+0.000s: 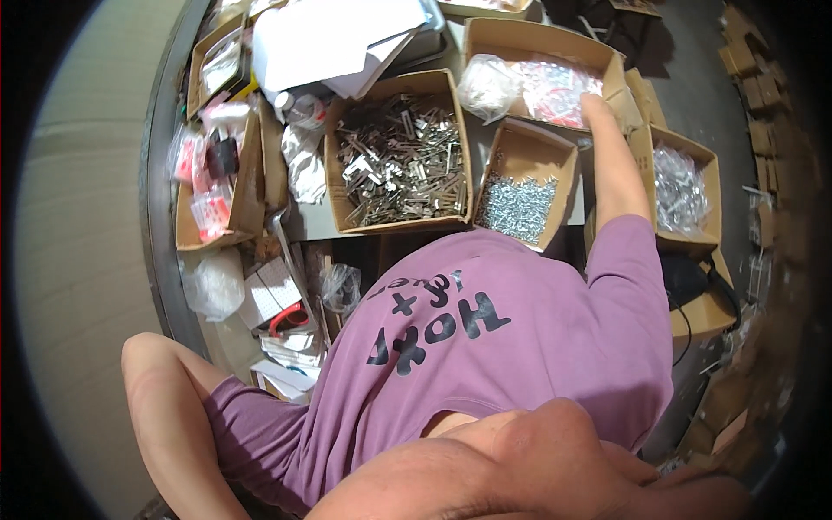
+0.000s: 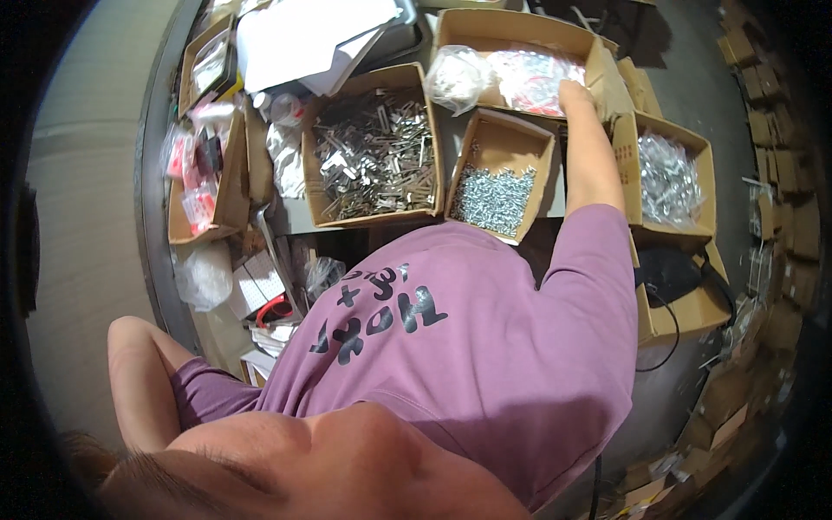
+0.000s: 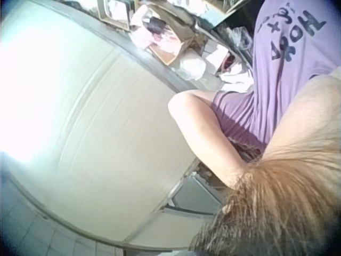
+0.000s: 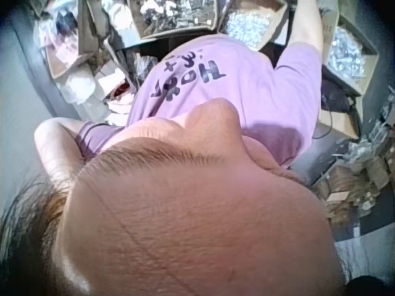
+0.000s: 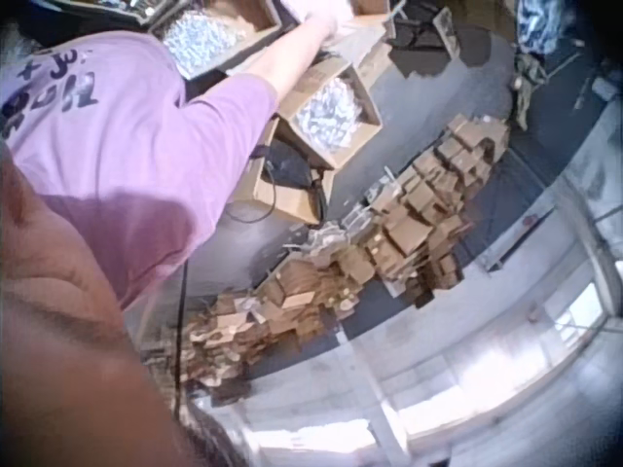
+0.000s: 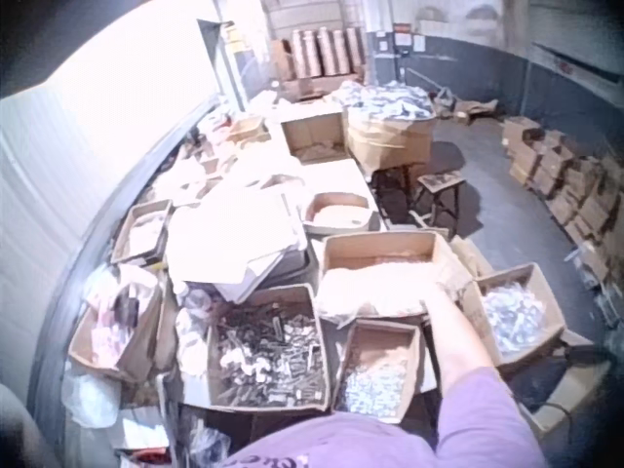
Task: The person sorts small metal components by hand, picking them from a large cardboard box and placing them into smaller containers or plastic bags.
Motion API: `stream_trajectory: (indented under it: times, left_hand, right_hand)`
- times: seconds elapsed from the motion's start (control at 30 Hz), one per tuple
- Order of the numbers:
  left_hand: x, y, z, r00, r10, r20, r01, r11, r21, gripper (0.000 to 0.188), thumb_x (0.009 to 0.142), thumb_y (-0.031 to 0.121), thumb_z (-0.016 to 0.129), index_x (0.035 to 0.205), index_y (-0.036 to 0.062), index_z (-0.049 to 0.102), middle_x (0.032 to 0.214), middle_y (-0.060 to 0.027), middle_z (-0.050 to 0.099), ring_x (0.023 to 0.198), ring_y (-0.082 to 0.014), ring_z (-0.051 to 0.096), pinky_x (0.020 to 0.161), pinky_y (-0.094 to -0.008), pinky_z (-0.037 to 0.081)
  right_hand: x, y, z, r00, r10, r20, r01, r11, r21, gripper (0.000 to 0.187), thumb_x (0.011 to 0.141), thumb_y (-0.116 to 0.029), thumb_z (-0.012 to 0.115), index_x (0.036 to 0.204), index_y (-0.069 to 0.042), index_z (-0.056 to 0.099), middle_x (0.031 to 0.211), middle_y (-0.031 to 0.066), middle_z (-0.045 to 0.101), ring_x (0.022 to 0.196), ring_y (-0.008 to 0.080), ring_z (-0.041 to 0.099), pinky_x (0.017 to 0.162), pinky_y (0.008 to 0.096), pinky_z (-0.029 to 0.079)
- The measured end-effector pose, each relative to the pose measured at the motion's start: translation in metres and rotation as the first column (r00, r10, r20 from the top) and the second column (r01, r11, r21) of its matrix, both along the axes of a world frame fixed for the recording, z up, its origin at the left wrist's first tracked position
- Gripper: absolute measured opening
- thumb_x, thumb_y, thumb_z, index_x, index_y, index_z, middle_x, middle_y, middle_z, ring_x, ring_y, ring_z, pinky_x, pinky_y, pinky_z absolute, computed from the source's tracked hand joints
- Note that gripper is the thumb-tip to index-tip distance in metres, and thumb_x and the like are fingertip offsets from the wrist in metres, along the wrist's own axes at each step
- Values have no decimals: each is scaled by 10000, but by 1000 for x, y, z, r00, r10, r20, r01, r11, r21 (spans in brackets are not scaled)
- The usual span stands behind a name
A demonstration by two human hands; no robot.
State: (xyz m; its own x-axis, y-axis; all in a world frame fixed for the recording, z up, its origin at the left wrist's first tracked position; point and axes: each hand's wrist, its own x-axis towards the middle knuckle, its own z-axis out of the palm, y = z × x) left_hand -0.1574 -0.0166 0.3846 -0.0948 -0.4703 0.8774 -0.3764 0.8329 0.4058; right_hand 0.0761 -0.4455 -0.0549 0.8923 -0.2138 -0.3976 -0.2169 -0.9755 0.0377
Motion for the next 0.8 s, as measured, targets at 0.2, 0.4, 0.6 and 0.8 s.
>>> stream_trajectory:
  times: [0.2,0.4,0.6,0.8]
  left_hand:
    - [0,4,2,996,-54,-75,55,998,6,137,845,200,530,841,64,551,751,15,519,699,-101,535,658,-250,418]
    - [7,11,-4,993,-80,-81,80,997,-5,134,852,199,527,814,72,541,720,32,497,677,-89,522,643,-242,409]
    - [12,29,-3,992,-119,-39,118,993,-22,139,859,198,525,787,79,531,689,49,476,655,-76,509,628,-233,400]
    - [17,76,0,981,-194,28,196,978,-75,153,866,197,523,760,87,521,657,65,454,633,-63,495,612,-225,391]
  right_hand:
    - [-1,8,16,998,11,65,-16,997,82,235,811,-83,463,991,-26,602,1074,204,600,1014,352,574,849,425,463]
    - [-11,-1,26,911,-241,334,113,927,358,141,774,-81,517,911,-68,548,934,211,619,898,387,578,775,438,451]
    - [-38,25,66,771,-377,512,108,871,479,240,781,-93,610,1007,-89,530,948,173,627,914,330,604,777,397,460]
    - [-79,63,116,660,-366,656,-10,869,494,239,799,-105,606,1032,-68,568,915,129,655,858,268,634,743,350,481]
